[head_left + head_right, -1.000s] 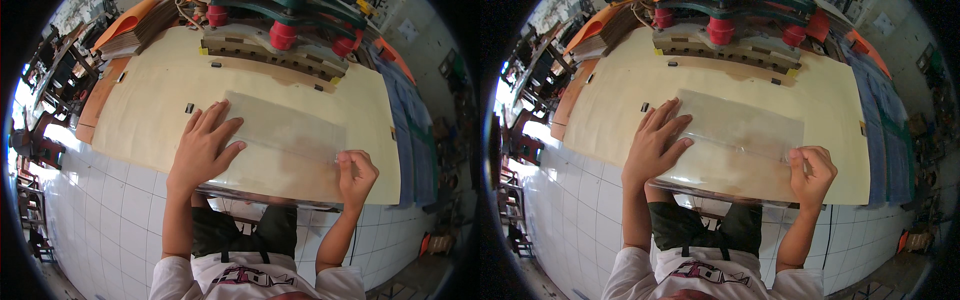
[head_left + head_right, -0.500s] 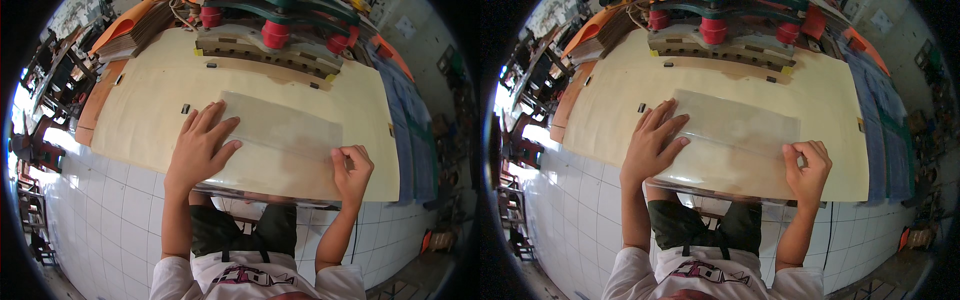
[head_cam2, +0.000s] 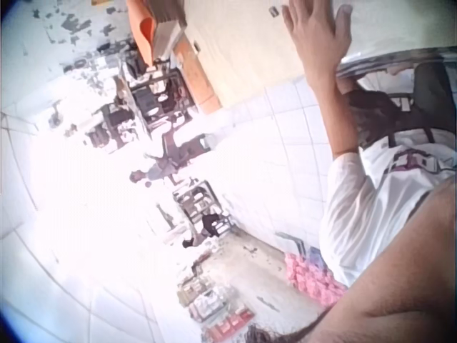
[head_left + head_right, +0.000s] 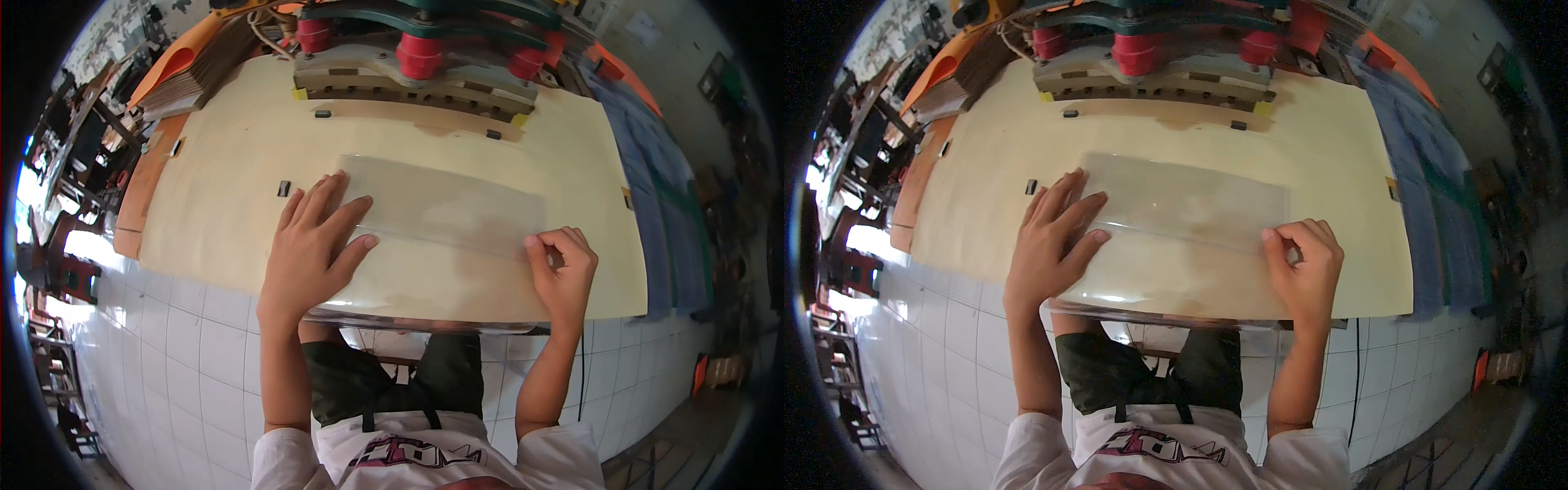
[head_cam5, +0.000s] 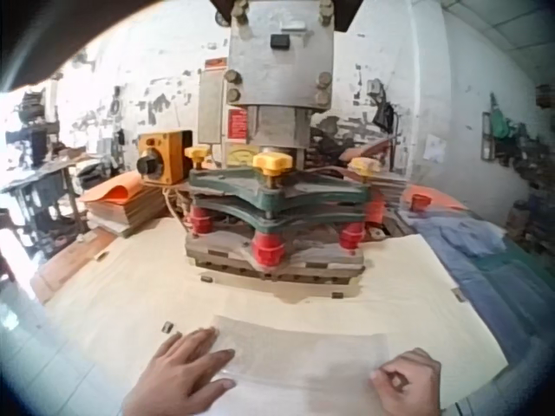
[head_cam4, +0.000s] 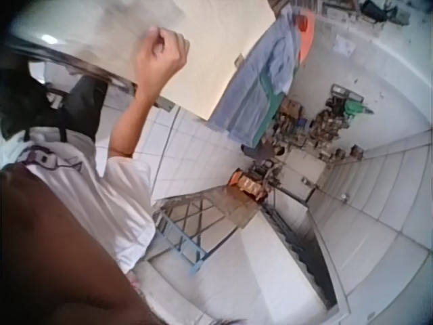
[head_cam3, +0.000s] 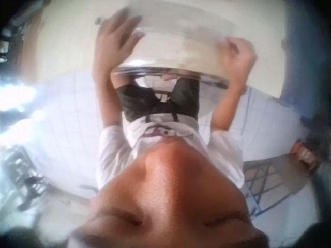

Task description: The person smooths and positions plastic sheets on the work table, sets them aside, and operates a press machine to clamp down onto the surface.

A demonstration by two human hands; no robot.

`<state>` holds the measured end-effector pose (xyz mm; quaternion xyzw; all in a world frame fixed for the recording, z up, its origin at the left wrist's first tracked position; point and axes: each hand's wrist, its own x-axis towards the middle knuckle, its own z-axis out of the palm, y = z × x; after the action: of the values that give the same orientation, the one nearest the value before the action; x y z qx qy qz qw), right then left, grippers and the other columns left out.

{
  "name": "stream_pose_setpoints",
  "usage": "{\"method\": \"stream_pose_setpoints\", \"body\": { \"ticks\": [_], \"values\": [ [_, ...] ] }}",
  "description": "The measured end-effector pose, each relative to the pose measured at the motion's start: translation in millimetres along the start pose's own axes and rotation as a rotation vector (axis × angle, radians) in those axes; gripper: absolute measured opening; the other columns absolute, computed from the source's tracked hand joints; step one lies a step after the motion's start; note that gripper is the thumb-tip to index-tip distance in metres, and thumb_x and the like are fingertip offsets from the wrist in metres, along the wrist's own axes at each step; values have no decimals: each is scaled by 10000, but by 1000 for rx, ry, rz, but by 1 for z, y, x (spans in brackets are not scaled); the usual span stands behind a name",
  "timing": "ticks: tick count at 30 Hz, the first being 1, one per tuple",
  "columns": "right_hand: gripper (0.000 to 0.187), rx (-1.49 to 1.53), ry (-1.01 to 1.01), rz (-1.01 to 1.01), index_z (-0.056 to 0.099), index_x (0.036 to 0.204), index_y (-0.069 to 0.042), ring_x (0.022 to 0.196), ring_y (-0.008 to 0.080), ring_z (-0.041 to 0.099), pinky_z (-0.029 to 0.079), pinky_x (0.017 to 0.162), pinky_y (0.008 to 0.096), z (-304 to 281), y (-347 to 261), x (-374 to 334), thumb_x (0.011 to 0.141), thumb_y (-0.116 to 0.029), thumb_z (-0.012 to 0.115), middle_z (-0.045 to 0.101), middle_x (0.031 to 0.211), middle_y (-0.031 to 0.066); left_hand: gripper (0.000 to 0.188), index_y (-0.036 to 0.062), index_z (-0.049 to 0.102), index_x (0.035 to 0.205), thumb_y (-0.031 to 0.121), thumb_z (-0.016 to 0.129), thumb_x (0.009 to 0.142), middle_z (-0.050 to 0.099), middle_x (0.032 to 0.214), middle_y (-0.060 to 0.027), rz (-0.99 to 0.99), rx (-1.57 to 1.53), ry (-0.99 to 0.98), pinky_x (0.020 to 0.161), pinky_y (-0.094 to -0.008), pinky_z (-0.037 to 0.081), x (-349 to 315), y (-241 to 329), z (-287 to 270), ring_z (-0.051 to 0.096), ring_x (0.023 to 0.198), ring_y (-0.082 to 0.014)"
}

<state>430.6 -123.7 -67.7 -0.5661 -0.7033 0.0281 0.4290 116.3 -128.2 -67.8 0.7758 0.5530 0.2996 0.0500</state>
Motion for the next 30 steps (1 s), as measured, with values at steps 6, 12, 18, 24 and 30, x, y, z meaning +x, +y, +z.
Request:
{"method": "stream_pose_setpoints", "body": {
  "ticks": [6,12,18,24,30],
  "values": [
    [113,25,-15,22,641,733,-7,659,236,549,449,597,346,0,2,1,777,-51,735,603,675,76,401,118,674,1201,295,682,841,518,1407,-168,-2,37,4,1137,-513,298,2,1,0,474,1317,-351],
    [111,-14,-66,26,641,740,-7,666,238,546,452,598,346,-1,2,-1,773,-53,737,573,667,72,408,121,674,1207,302,685,841,515,1412,-164,-4,27,7,1138,-521,294,1,-1,2,471,1319,-359],
    [105,39,15,36,653,815,-17,707,227,558,451,625,329,0,5,0,805,-88,729,602,801,83,406,113,673,1209,295,678,846,516,1409,-174,-10,27,-3,1141,-512,289,1,0,-2,469,1322,-355],
    [222,-15,22,75,642,1021,-23,731,211,555,454,668,321,3,10,1,836,-119,721,652,931,87,398,105,674,1202,295,672,852,523,1399,-182,-4,18,14,1139,-505,291,-1,0,0,472,1318,-351],
    [345,222,-105,250,599,1179,-27,813,115,576,463,699,264,-8,12,7,856,-86,706,648,1042,83,398,104,668,1205,305,665,862,523,1395,-191,2,12,23,1142,-507,284,-3,-3,-2,463,1322,-357]
  ]
}}
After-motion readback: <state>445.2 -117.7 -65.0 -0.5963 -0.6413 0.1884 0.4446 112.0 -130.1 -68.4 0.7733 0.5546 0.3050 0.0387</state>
